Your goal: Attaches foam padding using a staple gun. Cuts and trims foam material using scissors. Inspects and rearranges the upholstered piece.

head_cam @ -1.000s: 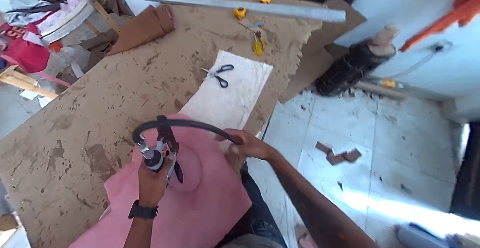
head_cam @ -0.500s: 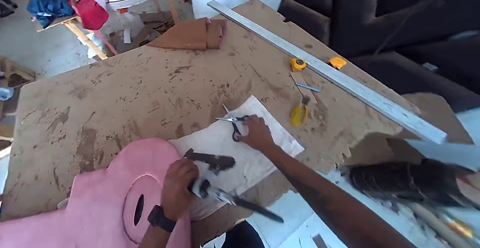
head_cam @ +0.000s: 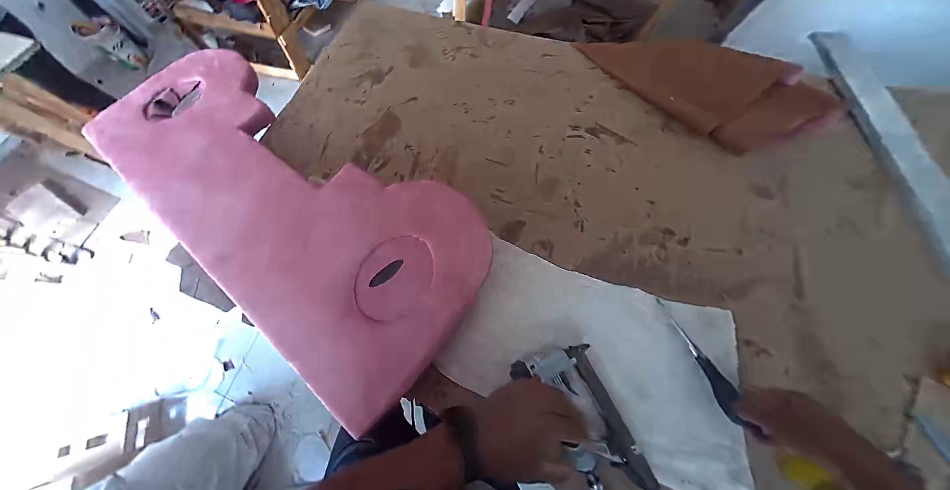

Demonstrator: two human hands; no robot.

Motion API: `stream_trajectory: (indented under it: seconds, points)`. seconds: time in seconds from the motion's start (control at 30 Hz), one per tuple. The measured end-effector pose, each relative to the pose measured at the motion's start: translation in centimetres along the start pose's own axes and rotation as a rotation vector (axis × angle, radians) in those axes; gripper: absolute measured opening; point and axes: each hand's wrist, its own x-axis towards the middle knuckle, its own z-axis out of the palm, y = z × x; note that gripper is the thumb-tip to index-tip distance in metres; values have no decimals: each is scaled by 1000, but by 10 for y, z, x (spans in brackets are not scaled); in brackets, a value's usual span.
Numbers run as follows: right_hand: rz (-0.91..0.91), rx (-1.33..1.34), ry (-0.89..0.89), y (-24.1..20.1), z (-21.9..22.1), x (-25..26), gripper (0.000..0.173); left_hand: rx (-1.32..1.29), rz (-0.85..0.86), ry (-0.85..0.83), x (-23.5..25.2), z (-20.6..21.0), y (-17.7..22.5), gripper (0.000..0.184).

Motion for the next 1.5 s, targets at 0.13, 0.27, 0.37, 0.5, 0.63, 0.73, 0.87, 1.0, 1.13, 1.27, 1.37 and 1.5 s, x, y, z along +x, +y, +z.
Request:
stream_trajectory:
  seconds: [0.13, 0.27, 0.37, 0.5, 0.63, 0.73, 0.87, 1.0, 1.13, 1.27, 1.37, 1.5]
  points:
    - [-161, 328, -204, -67, -31, -35, 25, -182, -620, 854, -190, -44, 15, 13]
    - [-521, -12, -141, -233, -39, -71, 46, -623, -1205, 1386, -275, -23, -5, 79]
    - [-602, -332, -220, -371, -19, -102, 48, -1141, -988, 1450, -253, -20, -43, 79]
    - [-489, -769, -337, -467, 18, -126, 56, -1091, -903, 1512, -271, -27, -31, 76]
    - [-428, -936, -385, -521, 66, -185, 61, -1044, -901, 1481, -355, -53, -4, 79]
    - [-379, -1039, -366, -557, 103, -229, 63, -1032, -915, 1449, -409, -61, -3, 84]
    - [-193, -1105, -430, -580, 134, -244, 69, -971, -984, 1341, -462, -48, -19, 92]
    - [-78, -1157, -489, -591, 172, -249, 69, -929, -1012, 1301, -494, -28, -34, 98]
    - [15, -1153, -480, -605, 197, -253, 69, -979, -965, 1338, -501, -26, -34, 100]
    - [110, -1113, -451, -624, 199, -259, 67, -970, -955, 1323, -502, -26, -38, 101]
    - [130, -1145, -450, -635, 204, -257, 66, -953, -961, 1296, -505, -27, -40, 103]
    - [126, -1158, -490, -641, 205, -252, 68, -962, -957, 1295, -505, -26, -43, 104]
